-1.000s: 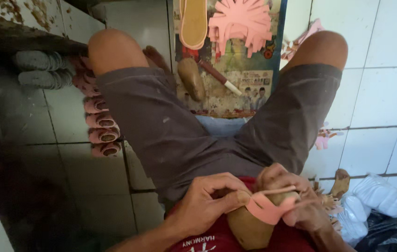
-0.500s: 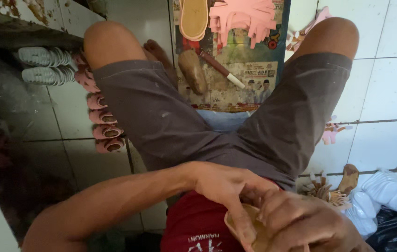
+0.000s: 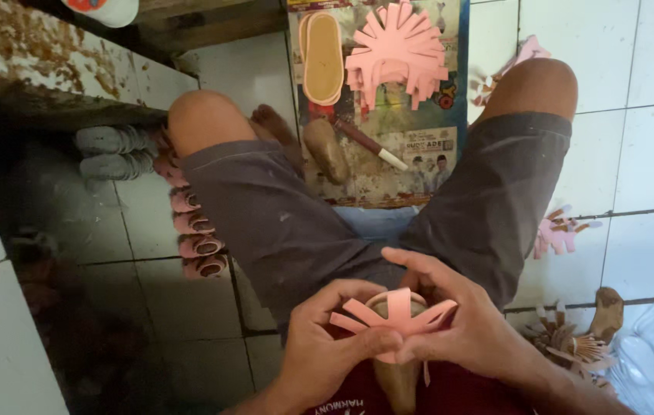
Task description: The person fits a pink sandal upper over a wooden shoe last, pressing and stretching the straps down around the form. They file and sand the edges with a rasp, trim excess material by hand, and turn the sandal to work different sides.
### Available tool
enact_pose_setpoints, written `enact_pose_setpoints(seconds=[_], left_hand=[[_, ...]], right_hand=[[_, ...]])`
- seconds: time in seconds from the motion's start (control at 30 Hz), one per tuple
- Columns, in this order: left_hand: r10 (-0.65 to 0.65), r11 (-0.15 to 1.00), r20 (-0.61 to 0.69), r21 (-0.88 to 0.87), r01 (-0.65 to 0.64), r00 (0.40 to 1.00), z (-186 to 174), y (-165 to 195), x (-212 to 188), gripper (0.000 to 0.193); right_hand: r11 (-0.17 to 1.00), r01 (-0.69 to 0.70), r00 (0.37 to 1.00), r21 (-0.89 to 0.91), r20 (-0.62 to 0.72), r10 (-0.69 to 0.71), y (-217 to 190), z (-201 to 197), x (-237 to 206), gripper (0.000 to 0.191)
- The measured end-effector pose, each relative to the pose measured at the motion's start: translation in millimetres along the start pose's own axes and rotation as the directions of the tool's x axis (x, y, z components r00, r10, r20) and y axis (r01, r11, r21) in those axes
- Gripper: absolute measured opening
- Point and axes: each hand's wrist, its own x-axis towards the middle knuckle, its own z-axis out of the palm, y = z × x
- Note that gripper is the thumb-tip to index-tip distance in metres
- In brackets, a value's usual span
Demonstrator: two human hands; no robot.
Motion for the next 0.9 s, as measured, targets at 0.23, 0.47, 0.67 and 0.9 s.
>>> enact_pose_setpoints(seconds=[0.23, 0.47, 0.67, 0.9], left_hand=[[0.105, 0.994, -0.005, 0.033, -0.105, 0.994, 2.1, -4.6, -6.0, 0.036], [0.047, 0.999, 0.002, 0.012, -0.047, 0.999, 8.0, -0.5, -7.5, 0.035], [0.106, 0.994, 0.027, 0.002, -0.106, 0.994, 10.6, 2.1, -10.1, 0.032], [-0.015, 0.998, -0.012, -0.055, 0.014, 1.0, 13.9, -3.1, -7.3, 0.036]], right_hand=[[0.763, 0.611, 0.79, -0.21, 0.228, -0.569, -54.9, -25.6, 13.2, 0.041], [0.855, 0.396, 0.893, -0.335, 0.359, -0.273, -88.6, -32.0, 32.2, 0.013], [0.971, -0.029, 0.954, -0.238, 0.283, 0.098, -61.8, -26.5, 46.9, 0.012], [0.979, -0.202, 0.927, 0.027, 0.327, 0.182, -25.0, -27.3, 46.7, 0.013]])
